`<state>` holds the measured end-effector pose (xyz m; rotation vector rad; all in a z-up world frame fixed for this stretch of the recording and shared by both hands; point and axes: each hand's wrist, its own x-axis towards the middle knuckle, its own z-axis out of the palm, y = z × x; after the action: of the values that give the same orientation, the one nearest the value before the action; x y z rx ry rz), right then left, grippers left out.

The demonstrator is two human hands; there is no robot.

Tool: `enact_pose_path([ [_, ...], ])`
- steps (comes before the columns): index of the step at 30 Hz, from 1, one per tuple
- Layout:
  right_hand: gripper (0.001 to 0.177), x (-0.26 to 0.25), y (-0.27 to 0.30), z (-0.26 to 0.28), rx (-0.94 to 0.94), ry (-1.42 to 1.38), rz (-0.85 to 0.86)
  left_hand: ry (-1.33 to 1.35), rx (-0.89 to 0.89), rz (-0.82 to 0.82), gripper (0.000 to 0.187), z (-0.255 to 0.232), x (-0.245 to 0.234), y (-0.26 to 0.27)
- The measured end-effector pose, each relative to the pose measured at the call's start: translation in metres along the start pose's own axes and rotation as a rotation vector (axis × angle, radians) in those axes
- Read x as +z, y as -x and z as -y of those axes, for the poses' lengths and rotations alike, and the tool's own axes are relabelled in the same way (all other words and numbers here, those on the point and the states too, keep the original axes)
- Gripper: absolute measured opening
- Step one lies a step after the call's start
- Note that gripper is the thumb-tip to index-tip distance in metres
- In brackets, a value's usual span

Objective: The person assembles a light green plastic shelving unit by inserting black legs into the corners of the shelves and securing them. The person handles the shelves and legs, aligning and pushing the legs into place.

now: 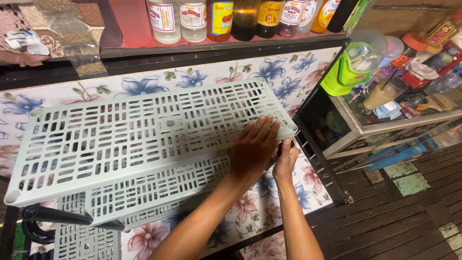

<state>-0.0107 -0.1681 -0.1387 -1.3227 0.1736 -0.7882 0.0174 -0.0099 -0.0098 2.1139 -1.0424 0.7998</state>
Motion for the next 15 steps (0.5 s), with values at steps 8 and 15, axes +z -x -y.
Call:
enact_pose_path([
  [8,0.050,-0.0004,0.0007,0.0019,-0.017,-0.049,0.041,0.001,-0.007,0.012,0.048,-0.0004,0.0005,0.0005],
  [15,0.052,-0.0004,0.0005,-0.0007,-0.039,-0.072,0.035,-0.018,0.011,-0.005,0.049,0.0017,0.0035,0.0025],
])
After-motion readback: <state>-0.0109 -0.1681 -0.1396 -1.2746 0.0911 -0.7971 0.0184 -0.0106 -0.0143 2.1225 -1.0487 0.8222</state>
